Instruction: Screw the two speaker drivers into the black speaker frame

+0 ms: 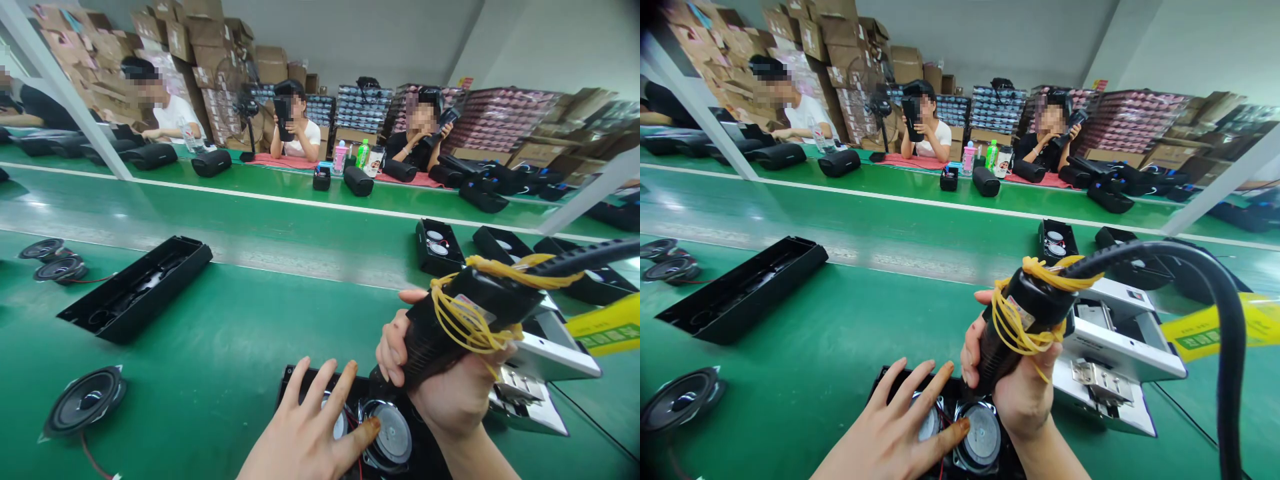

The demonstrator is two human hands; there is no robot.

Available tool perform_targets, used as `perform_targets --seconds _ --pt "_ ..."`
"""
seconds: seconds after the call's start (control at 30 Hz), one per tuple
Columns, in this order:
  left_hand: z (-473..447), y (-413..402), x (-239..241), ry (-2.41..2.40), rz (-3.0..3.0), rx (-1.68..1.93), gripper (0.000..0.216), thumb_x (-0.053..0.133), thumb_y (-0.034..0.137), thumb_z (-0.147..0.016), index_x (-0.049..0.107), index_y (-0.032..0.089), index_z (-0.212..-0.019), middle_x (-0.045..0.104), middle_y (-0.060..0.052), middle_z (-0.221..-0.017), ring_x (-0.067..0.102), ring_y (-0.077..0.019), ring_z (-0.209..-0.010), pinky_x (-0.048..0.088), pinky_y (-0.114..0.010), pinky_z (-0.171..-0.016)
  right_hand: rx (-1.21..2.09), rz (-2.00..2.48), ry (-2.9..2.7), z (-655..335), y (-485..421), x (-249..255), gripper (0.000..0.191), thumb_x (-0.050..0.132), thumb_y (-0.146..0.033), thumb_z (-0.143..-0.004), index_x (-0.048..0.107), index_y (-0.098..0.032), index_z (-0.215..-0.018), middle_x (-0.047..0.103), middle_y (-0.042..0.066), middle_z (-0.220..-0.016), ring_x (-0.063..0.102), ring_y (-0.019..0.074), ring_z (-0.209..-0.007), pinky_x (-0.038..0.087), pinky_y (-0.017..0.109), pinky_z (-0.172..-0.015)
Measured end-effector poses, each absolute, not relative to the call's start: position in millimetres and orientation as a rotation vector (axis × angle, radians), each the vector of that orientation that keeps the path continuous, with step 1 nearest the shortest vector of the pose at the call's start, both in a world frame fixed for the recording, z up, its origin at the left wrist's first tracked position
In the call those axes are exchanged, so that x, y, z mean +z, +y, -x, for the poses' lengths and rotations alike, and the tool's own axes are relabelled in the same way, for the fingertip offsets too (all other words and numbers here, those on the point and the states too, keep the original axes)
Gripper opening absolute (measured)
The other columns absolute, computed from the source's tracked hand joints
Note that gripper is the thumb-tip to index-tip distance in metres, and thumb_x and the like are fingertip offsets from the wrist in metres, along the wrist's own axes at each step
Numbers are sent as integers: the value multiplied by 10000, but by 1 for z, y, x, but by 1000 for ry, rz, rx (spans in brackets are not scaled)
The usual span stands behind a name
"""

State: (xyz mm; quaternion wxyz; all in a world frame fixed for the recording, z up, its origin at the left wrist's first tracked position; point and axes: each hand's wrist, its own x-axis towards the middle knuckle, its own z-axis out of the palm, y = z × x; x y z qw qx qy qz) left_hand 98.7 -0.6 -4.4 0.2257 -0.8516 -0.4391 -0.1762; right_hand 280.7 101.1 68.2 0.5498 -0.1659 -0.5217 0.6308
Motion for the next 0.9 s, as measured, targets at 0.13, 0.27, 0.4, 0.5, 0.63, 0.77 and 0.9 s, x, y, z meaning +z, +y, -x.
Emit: perform_targets --seconds 0.13,0.27,0.4,0.5,0.63,0.77,0.9 --pt "-98 1 2 -1206 2344 -546 444 564 532 -1061 524 449 -1496 606 -102 -1468 557 -300 -1285 266 -517 -1166 1526 378 -1203 -281 99 66 703 616 -875 -854 688 -283 -1226 633 -18 -683 535 128 -450 477 259 -442" --pt "-96 3 4 -1210 2360 -541 420 583 529 -1052 545 475 -1467 623 -81 -1447 545 -291 -1284 268 -499 -1162 1624 329 -1233 -280 99 63 709 626 -903 -818 711 -319 -1211 644 -26 -709 537 116 -466 469 241 -458" --pt "-97 4 4 -1200 2356 -551 437 582 522 -1050 539 475 -1482 631 -77 -1415 530 -293 -1277 281 -504 -1161 1704 319 -1233 -282 97 58 726 633 -922 -786 725 -330 -1196 645 -24 -738 522 105 -488 462 233 -479" --pt "-98 3 2 -1211 2344 -577 397 588 513 -1047 572 491 -1443 648 -63 -1367 534 -277 -1254 282 -496 -1165 1773 299 -1223 -284 93 54 720 663 -905 -779 722 -332 -1211 662 -12 -752 539 116 -517 463 240 -508" --pt "-100 3 -4 -1224 2344 -566 413 594 544 -1037 560 512 -1447 637 -65 -1379 526 -288 -1274 255 -527 -1185 1789 287 -1203 -284 91 51 696 669 -881 -800 717 -326 -1218 674 -3 -763 548 114 -527 459 232 -514" --pt "-99 3 -6 -1226 2346 -519 457 591 578 -1028 529 517 -1477 623 -69 -1403 517 -300 -1283 233 -546 -1199 1769 288 -1187 -281 93 52 715 655 -883 -812 718 -317 -1244 653 -10 -752 527 101 -509 466 227 -503" --pt "-98 1 -1 -1202 2372 -475 484 589 527 -1039 508 477 -1514 623 -82 -1391 502 -308 -1280 250 -542 -1182 1759 280 -1181 -278 93 50 746 663 -893 -797 703 -320 -1273 649 -13 -745 509 98 -495 443 223 -491"
